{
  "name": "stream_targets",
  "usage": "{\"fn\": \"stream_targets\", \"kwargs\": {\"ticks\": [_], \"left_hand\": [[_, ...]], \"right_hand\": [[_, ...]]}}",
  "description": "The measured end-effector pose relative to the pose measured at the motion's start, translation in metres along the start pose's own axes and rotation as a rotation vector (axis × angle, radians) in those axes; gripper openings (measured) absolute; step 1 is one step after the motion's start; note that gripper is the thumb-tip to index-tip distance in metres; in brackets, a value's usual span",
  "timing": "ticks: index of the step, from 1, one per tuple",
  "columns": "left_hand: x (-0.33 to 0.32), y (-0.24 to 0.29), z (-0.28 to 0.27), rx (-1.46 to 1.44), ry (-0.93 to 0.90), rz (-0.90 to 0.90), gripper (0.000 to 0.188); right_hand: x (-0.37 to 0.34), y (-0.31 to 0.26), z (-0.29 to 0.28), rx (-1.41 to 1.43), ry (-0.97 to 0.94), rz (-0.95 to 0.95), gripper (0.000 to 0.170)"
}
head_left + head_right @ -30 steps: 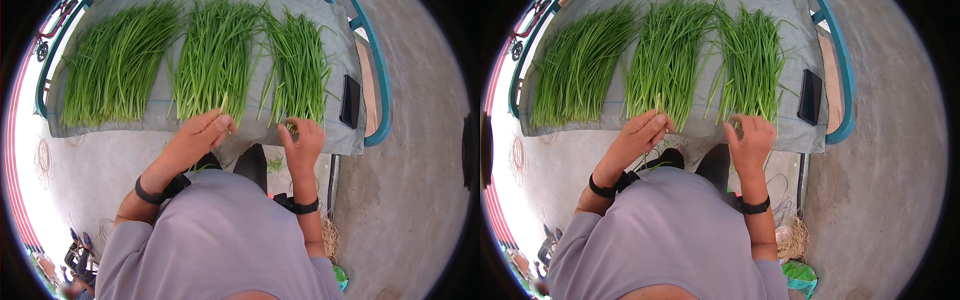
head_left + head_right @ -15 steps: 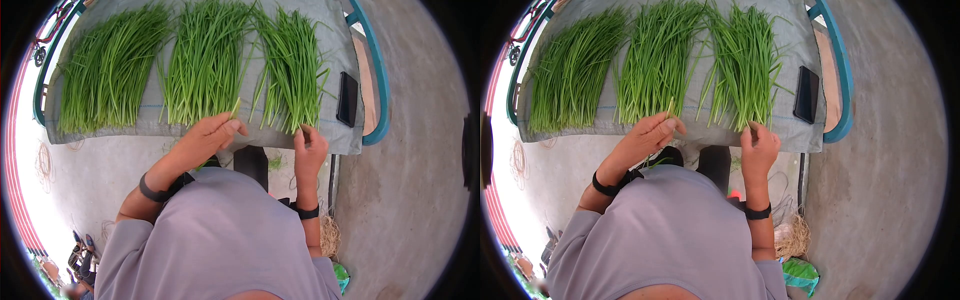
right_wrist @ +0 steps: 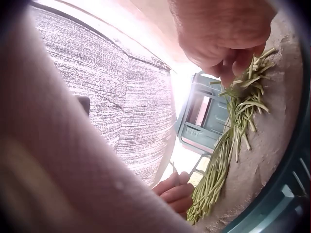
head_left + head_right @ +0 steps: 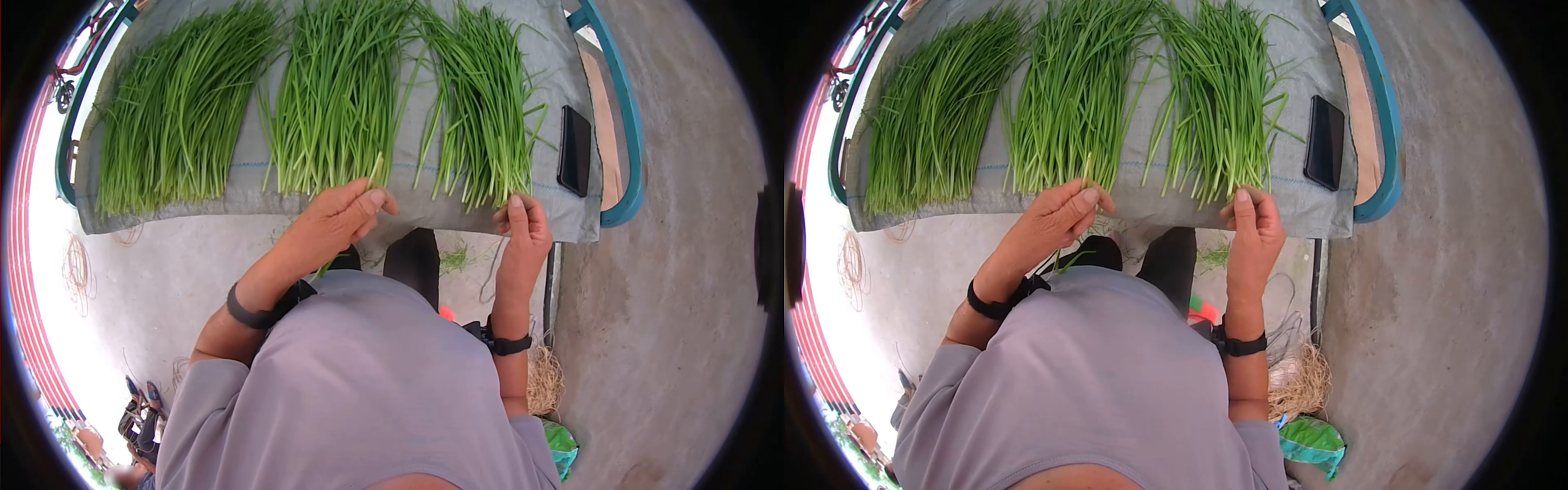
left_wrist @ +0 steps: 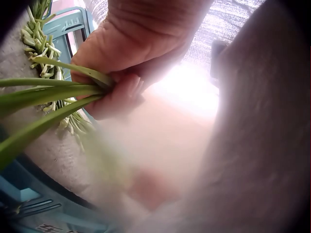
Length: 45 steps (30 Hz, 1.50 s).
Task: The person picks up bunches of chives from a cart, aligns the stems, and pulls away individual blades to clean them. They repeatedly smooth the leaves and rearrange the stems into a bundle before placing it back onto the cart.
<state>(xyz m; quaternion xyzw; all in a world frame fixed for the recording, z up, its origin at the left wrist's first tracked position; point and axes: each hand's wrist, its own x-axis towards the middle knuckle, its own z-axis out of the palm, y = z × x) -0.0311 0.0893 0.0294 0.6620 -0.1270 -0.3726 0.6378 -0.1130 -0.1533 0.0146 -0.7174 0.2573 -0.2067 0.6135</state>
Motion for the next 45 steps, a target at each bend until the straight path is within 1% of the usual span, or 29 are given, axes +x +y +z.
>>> {"fn": "stream_targets", "kwargs": {"ticks": [3,6,9,12,15,17,18,20,21,22,23,24,25,28,31,34,35,38,40,41,43,44,45], "left_hand": [[-0.001,-0.002,-0.002,0.024,0.003,0.008,0.033],[-0.006,0.006,-0.001,-0.014,0.027,-0.021,0.033],[-0.01,0.006,-0.003,-0.05,0.085,0.045,0.03],[-0.027,0.024,-0.018,-0.184,0.076,0.077,0.028],[-0.03,0.028,-0.015,-0.505,0.112,0.391,0.026],[-0.025,0.034,-0.011,-0.557,-0.047,0.447,0.025],[-0.022,0.037,-0.007,-0.582,-0.131,0.472,0.025],[-0.01,0.033,0.008,-0.579,-0.165,0.426,0.025],[-0.005,0.032,0.012,-0.577,-0.181,0.407,0.025],[-0.004,0.033,0.012,-0.436,-0.194,0.426,0.025],[-0.004,0.034,0.01,-0.294,-0.205,0.445,0.025],[-0.004,0.036,0.006,-0.152,-0.215,0.463,0.024],[-0.013,0.043,0.001,-0.026,-0.228,0.429,0.025],[-0.025,0.047,-0.01,0.421,-0.139,0.589,0.028],[-0.034,0.035,-0.012,0.247,0.016,0.259,0.04],[-0.027,0.028,-0.041,-0.37,-0.257,-0.304,0.043],[-0.023,0.023,-0.041,-0.432,-0.325,-0.436,0.053],[-0.016,0.024,-0.041,-0.319,-0.586,-0.55,0.045],[-0.021,0.038,-0.029,-0.157,-0.579,-0.599,0.038],[-0.024,0.043,-0.024,-0.078,-0.574,-0.623,0.035],[-0.023,0.041,-0.03,-0.131,-0.608,-0.657,0.03],[-0.023,0.041,-0.032,-0.155,-0.626,-0.673,0.027],[-0.025,0.047,-0.032,-0.038,-0.613,-0.62,0.027]], "right_hand": [[0.001,0.001,0.005,0.036,0.007,-0.045,0.019],[0.002,0.005,0.005,-0.034,-0.061,-0.064,0.019],[0.003,0.01,0.0,-0.232,-0.121,-0.178,0.019],[-0.004,0.008,-0.001,-0.217,0.08,-0.229,0.019],[-0.017,-0.01,-0.003,-0.198,0.032,-0.212,0.02],[-0.022,-0.029,0.001,-0.009,-0.411,-0.085,0.024],[-0.023,-0.034,0.012,-0.022,-0.566,-0.134,0.028],[-0.022,-0.042,0.034,-0.018,-0.873,-0.051,0.033],[-0.023,-0.043,0.04,0.005,-0.961,0.022,0.032],[-0.023,-0.044,0.047,0.021,-1.045,0.097,0.031],[-0.023,-0.041,0.053,0.042,-1.067,0.108,0.029],[-0.022,-0.033,0.054,0.017,-1.065,0.015,0.024],[-0.021,-0.028,0.056,-0.008,-1.057,-0.077,0.019],[-0.014,-0.036,0.045,-0.136,-1.103,-0.018,0.013],[-0.019,-0.029,0.041,-0.381,-1.075,-0.377,0.012],[-0.024,-0.041,0.042,-0.603,-1.142,-0.363,0.014],[-0.026,-0.039,0.042,-0.633,-1.126,-0.393,0.013],[-0.029,-0.033,0.043,-0.73,-1.076,-0.457,0.012],[-0.03,-0.034,0.043,-0.804,-1.038,-0.466,0.013],[-0.032,-0.033,0.042,-0.788,-1.026,-0.479,0.013],[-0.032,-0.031,0.038,-0.758,-1.005,-0.507,0.015],[-0.033,-0.033,0.034,-0.706,-0.926,-0.522,0.016],[-0.035,-0.038,0.027,-0.653,-0.844,-0.535,0.018]]}}
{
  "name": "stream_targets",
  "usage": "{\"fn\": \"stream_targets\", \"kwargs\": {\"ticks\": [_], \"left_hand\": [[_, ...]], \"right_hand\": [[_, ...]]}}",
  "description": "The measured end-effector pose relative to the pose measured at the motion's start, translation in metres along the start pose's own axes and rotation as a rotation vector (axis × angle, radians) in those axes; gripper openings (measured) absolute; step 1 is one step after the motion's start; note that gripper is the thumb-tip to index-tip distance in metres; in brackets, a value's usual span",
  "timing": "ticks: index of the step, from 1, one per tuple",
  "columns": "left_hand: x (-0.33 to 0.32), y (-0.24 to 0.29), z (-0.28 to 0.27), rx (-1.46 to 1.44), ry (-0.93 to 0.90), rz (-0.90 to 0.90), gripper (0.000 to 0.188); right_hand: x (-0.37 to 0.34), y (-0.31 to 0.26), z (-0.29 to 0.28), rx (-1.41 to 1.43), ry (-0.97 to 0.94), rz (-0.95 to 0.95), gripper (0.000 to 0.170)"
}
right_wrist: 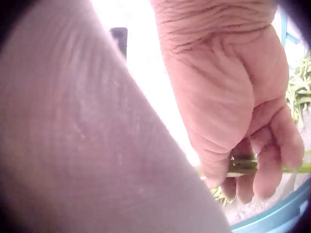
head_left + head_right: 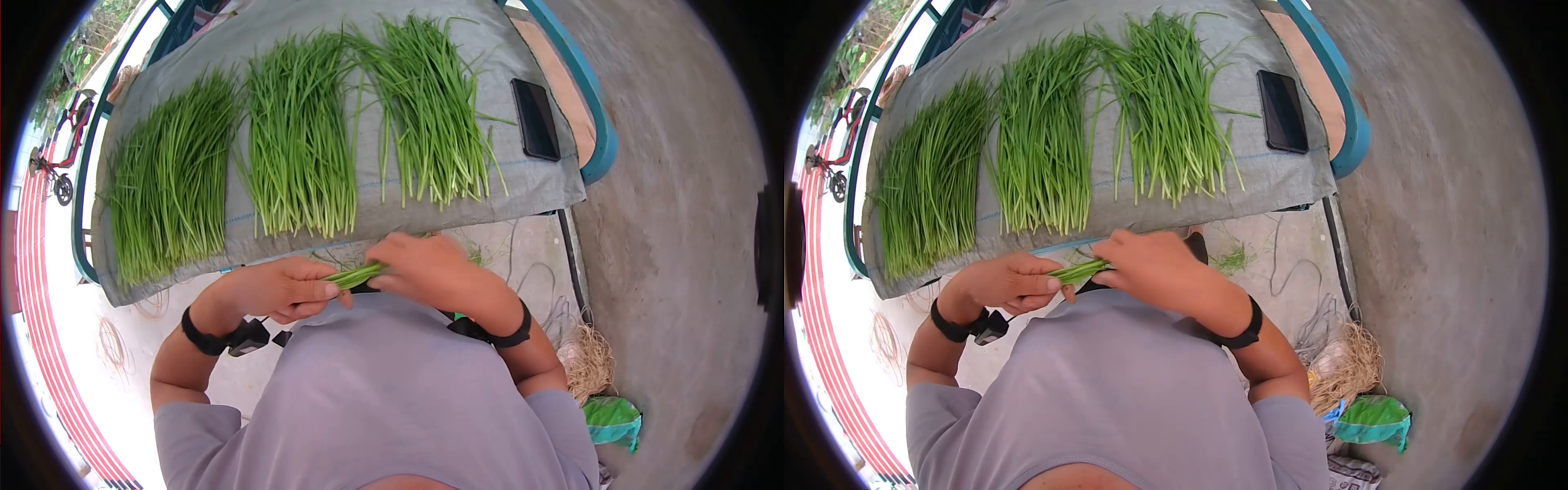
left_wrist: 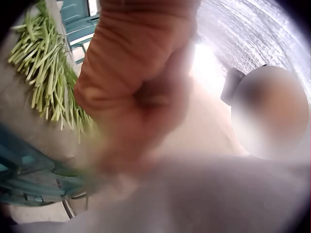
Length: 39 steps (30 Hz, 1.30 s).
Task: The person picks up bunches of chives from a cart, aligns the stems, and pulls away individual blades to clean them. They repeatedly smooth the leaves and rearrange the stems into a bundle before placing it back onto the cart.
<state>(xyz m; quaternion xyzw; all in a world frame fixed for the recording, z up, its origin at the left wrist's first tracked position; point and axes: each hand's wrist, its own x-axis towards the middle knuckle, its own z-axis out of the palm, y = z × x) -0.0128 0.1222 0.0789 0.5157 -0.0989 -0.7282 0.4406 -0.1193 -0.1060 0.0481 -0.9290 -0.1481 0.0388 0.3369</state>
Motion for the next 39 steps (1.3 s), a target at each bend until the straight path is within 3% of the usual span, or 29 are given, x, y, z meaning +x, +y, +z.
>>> {"fn": "stream_targets", "kwargs": {"ticks": [1,2,4,6,10,12,15,18,19,21,24,27,28,30,32,33,34,36,38,39], "left_hand": [[-0.009,0.006,0.006,0.113,0.048,0.017,0.026],[-0.018,0.01,0.012,0.223,0.095,0.037,0.026],[-0.042,0.012,0.014,0.203,0.143,0.15,0.025],[-0.066,0.006,0.011,0.201,0.229,0.322,0.025],[-0.098,-0.014,-0.003,0.236,0.459,0.694,0.028],[-0.132,-0.008,-0.017,0.128,0.872,0.862,0.027],[-0.154,0.006,-0.037,-0.049,1.139,1.021,0.03],[-0.157,0.003,-0.072,0.282,1.689,0.767,0.031],[-0.163,-0.012,-0.102,0.281,1.775,0.687,0.033],[-0.185,-0.048,-0.17,0.501,1.839,0.233,0.035],[-0.176,-0.1,-0.229,1.225,2.095,-0.308,0.04],[-0.131,-0.056,-0.15,1.521,2.178,-0.08,0.043],[-0.115,-0.048,-0.137,1.41,2.066,0.242,0.041],[-0.073,-0.027,-0.09,0.807,1.698,0.503,0.034],[-0.038,-0.014,-0.049,0.486,1.156,0.568,0.029],[-0.015,-0.011,-0.029,0.439,0.97,0.638,0.026],[0.003,-0.003,-0.007,0.396,0.82,0.526,0.024],[0.034,0.015,0.022,0.407,0.584,0.408,0.025],[0.06,0.019,0.03,0.339,0.452,0.461,0.026],[0.068,0.02,0.031,0.387,0.469,0.479,0.025]], "right_hand": [[-0.006,0.001,-0.005,0.028,0.091,0.003,0.02],[-0.012,0.007,-0.008,0.021,0.194,0.13,0.022],[-0.023,0.026,-0.014,0.007,0.395,0.379,0.025],[-0.031,0.047,-0.014,-0.162,0.652,0.51,0.022],[-0.035,0.071,-0.009,-0.218,0.684,0.583,0.016],[-0.033,0.076,-0.007,-0.223,0.675,0.566,0.014],[-0.031,0.076,-0.004,-0.181,0.697,0.555,0.012],[-0.032,0.075,-0.004,0.072,0.659,0.62,0.013],[-0.033,0.077,-0.003,0.276,0.656,0.632,0.014],[-0.037,0.083,-0.002,0.687,0.638,0.645,0.017],[-0.045,0.078,-0.011,1.133,0.525,0.668,0.019],[-0.052,0.078,-0.01,1.422,0.5,0.593,0.015],[-0.053,0.075,-0.011,1.495,0.444,0.548,0.015],[-0.054,0.067,-0.014,1.638,0.33,0.451,0.014],[-0.053,0.059,-0.013,1.535,0.212,0.436,0.014],[-0.05,0.055,-0.013,1.481,0.157,0.428,0.014],[-0.046,0.051,-0.014,1.4,0.082,0.419,0.015],[-0.037,0.04,-0.018,1.232,-0.063,0.404,0.016],[-0.029,0.03,-0.017,1.125,-0.116,0.357,0.016],[-0.025,0.025,-0.017,1.071,-0.141,0.335,0.017]]}}
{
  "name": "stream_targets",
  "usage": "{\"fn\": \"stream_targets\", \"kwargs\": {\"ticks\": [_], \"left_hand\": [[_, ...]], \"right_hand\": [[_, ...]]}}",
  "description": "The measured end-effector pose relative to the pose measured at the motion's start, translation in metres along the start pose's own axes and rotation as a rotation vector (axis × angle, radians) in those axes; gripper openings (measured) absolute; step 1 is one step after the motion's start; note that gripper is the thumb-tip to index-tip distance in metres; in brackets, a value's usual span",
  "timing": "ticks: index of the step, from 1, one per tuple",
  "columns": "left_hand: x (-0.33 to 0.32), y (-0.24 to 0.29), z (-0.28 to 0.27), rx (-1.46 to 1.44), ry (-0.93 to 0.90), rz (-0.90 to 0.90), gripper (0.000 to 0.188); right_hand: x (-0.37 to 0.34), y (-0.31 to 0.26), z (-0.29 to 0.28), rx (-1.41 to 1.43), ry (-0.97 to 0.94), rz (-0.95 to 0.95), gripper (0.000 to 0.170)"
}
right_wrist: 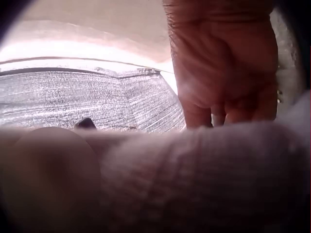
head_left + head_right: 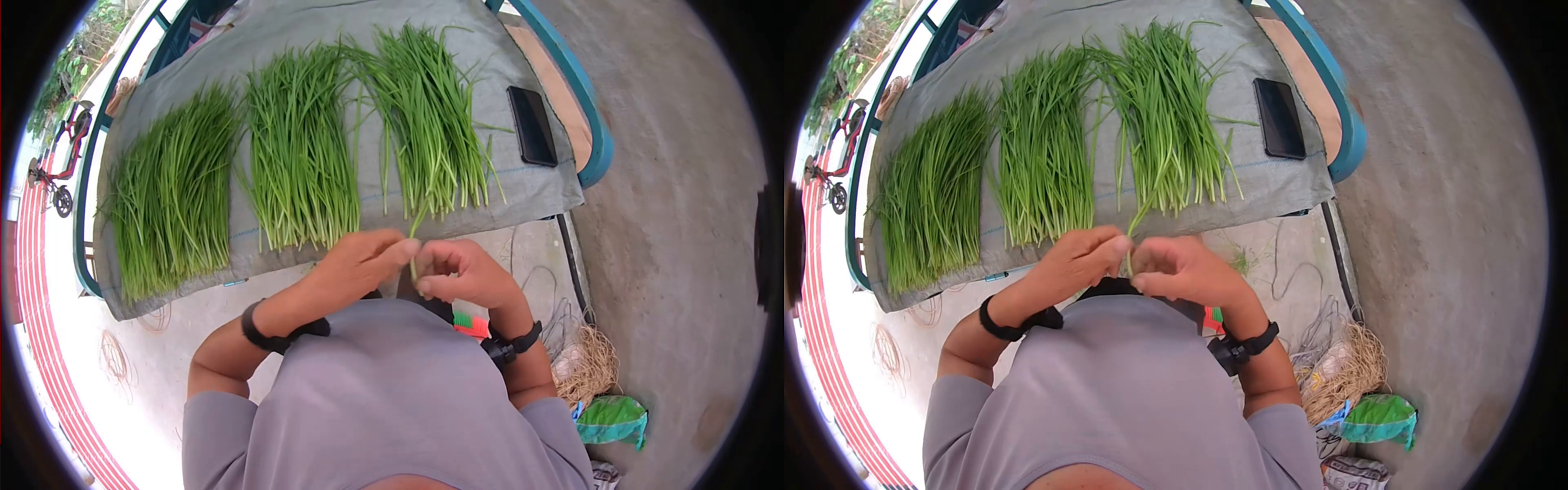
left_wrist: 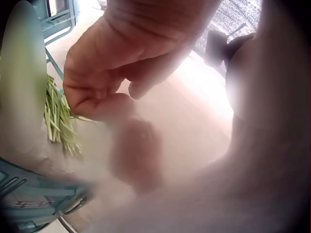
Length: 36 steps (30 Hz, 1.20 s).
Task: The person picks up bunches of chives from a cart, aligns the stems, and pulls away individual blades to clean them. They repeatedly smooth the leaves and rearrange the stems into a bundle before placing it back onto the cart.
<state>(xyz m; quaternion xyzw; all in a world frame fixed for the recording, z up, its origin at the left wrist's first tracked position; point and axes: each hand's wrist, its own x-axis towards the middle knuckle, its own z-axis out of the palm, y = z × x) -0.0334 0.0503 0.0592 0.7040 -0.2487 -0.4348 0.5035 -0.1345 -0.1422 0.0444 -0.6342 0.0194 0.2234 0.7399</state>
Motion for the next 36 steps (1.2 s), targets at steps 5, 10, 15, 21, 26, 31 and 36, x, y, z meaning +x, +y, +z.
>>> {"fn": "stream_targets", "kwargs": {"ticks": [5,10,15,21,26,31,36], "left_hand": [[0.003,0.004,0.002,0.219,0.077,0.143,0.026],[-0.053,0.039,-0.041,0.307,-0.191,0.329,0.022],[-0.122,0.031,-0.081,-0.017,0.272,0.622,0.022],[-0.199,0.025,-0.167,-0.384,0.865,0.615,0.027],[-0.236,0.026,-0.234,-0.362,1.169,0.585,0.048],[-0.185,0.044,-0.219,-0.251,1.103,0.291,0.042],[-0.163,-0.059,-0.257,0.425,1.013,-0.252,0.041]], "right_hand": [[-0.005,-0.011,0.002,-0.123,0.061,0.021,0.016],[-0.012,0.013,-0.031,-0.494,0.931,-0.233,0.019],[-0.008,0.033,-0.076,-0.808,1.156,-0.171,0.025],[0.003,0.032,-0.071,-0.532,1.128,-0.068,0.03],[-0.004,0.036,-0.082,-0.555,1.141,-0.105,0.032],[-0.014,0.049,-0.094,-0.456,1.078,-0.129,0.031],[-0.018,0.052,-0.09,-0.422,1.087,-0.083,0.031]]}}
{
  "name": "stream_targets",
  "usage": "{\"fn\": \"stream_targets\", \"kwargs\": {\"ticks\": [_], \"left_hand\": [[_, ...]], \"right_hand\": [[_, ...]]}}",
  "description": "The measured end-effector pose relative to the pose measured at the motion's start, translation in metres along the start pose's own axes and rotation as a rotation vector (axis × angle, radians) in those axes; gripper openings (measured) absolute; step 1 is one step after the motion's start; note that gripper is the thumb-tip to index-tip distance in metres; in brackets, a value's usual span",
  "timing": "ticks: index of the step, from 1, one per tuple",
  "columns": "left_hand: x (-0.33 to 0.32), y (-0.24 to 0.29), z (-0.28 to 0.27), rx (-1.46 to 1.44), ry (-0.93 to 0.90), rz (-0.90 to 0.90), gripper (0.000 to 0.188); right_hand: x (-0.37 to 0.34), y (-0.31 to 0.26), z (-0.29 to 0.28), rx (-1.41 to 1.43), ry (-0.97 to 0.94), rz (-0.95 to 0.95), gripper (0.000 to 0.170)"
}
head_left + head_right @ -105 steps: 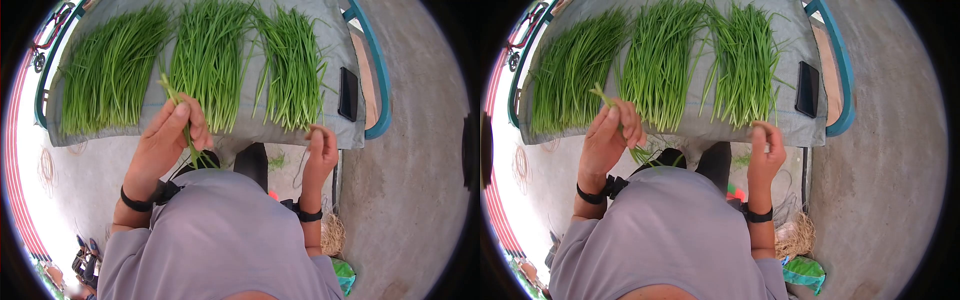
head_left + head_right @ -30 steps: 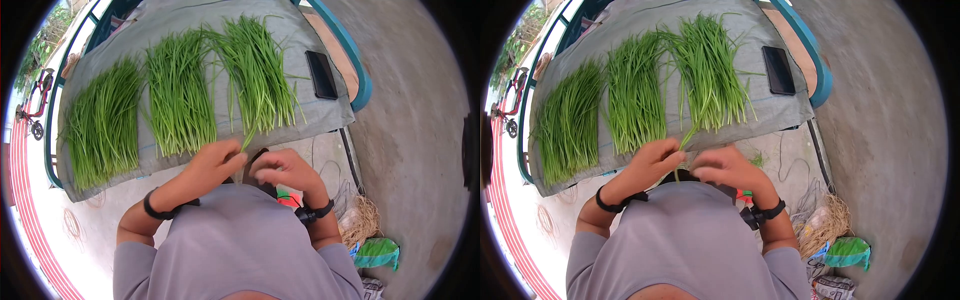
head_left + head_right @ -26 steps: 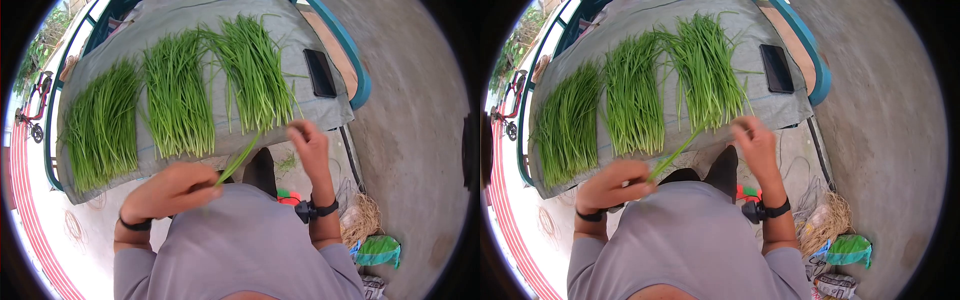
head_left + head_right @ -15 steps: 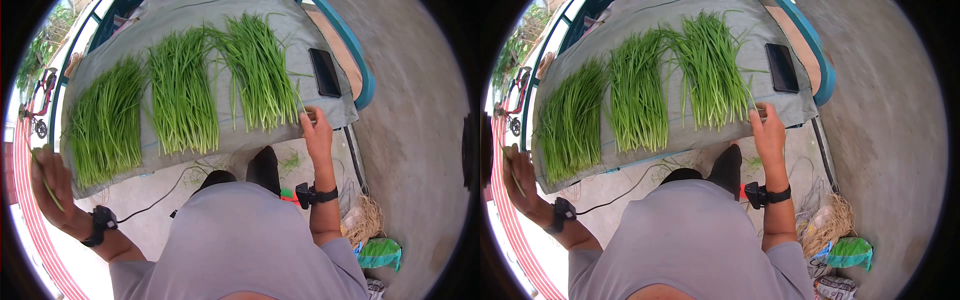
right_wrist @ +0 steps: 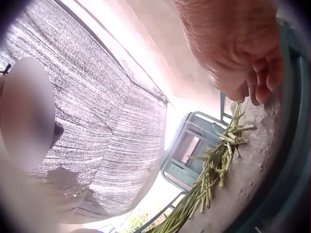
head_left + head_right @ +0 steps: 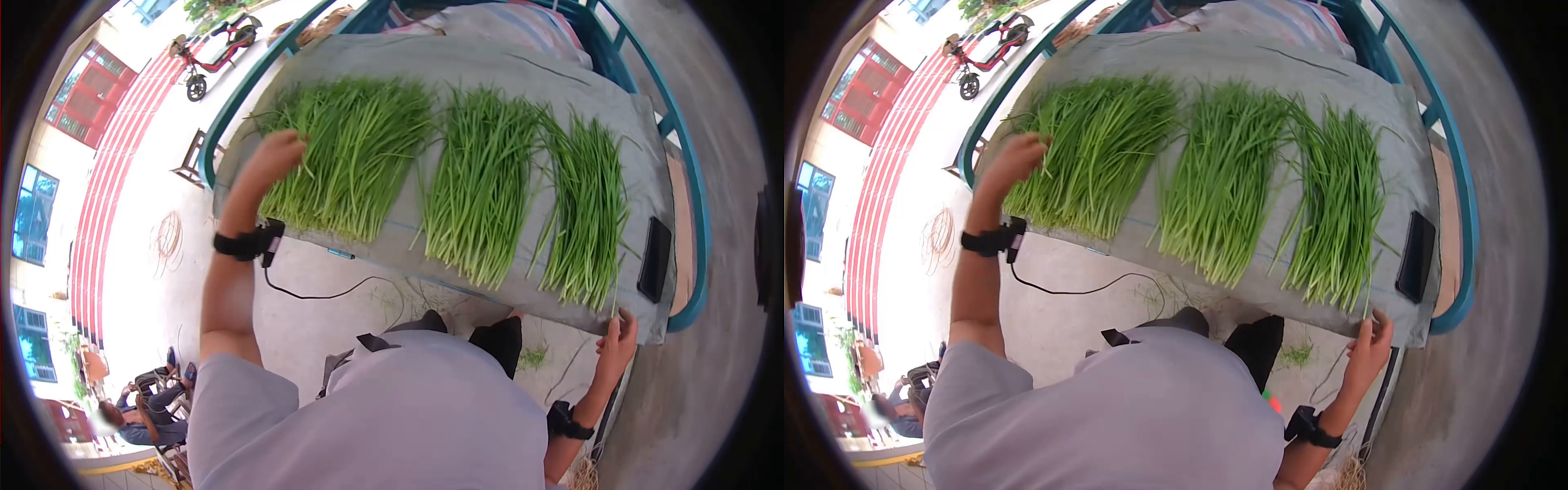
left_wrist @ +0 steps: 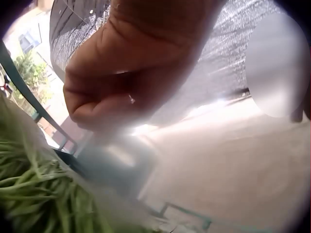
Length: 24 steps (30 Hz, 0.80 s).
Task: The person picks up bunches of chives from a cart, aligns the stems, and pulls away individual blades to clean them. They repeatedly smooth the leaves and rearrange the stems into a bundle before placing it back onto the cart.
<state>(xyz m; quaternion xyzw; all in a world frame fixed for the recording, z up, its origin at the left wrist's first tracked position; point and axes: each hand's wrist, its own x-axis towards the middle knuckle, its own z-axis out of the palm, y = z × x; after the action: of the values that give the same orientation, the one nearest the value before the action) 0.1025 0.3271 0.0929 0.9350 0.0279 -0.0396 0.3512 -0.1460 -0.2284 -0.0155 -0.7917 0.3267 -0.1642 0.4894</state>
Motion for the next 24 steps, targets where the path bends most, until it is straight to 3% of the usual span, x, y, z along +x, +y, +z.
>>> {"fn": "stream_targets", "kwargs": {"ticks": [1,4,5,8,11,17,20,24], "left_hand": [[0.008,-0.023,0.012,0.195,0.007,0.054,0.043],[-0.01,-0.027,0.033,0.393,0.156,0.143,0.047],[-0.014,-0.022,0.035,0.426,0.126,0.044,0.048],[-0.041,0.02,0.038,0.34,0.113,0.0,0.047],[-0.046,0.004,0.057,0.614,0.047,0.089,0.046],[-0.058,0.038,0.084,0.551,0.328,0.107,0.04],[-0.058,0.029,0.089,0.583,0.214,0.196,0.038],[-0.058,0.011,0.081,0.671,0.213,0.179,0.037]], "right_hand": [[-0.001,0.0,-0.001,-0.008,-0.003,-0.002,0.031],[-0.004,0.004,-0.004,0.001,0.002,-0.002,0.032],[-0.004,0.004,-0.005,-0.004,0.009,-0.008,0.032],[-0.002,0.004,-0.006,-0.028,0.004,-0.021,0.033],[-0.002,0.004,-0.004,-0.03,0.005,-0.03,0.034],[-0.005,-0.008,0.0,-0.035,0.024,-0.043,0.033],[-0.008,-0.013,0.003,-0.039,0.026,-0.053,0.032],[-0.014,-0.016,0.003,-0.051,0.048,-0.084,0.031]]}}
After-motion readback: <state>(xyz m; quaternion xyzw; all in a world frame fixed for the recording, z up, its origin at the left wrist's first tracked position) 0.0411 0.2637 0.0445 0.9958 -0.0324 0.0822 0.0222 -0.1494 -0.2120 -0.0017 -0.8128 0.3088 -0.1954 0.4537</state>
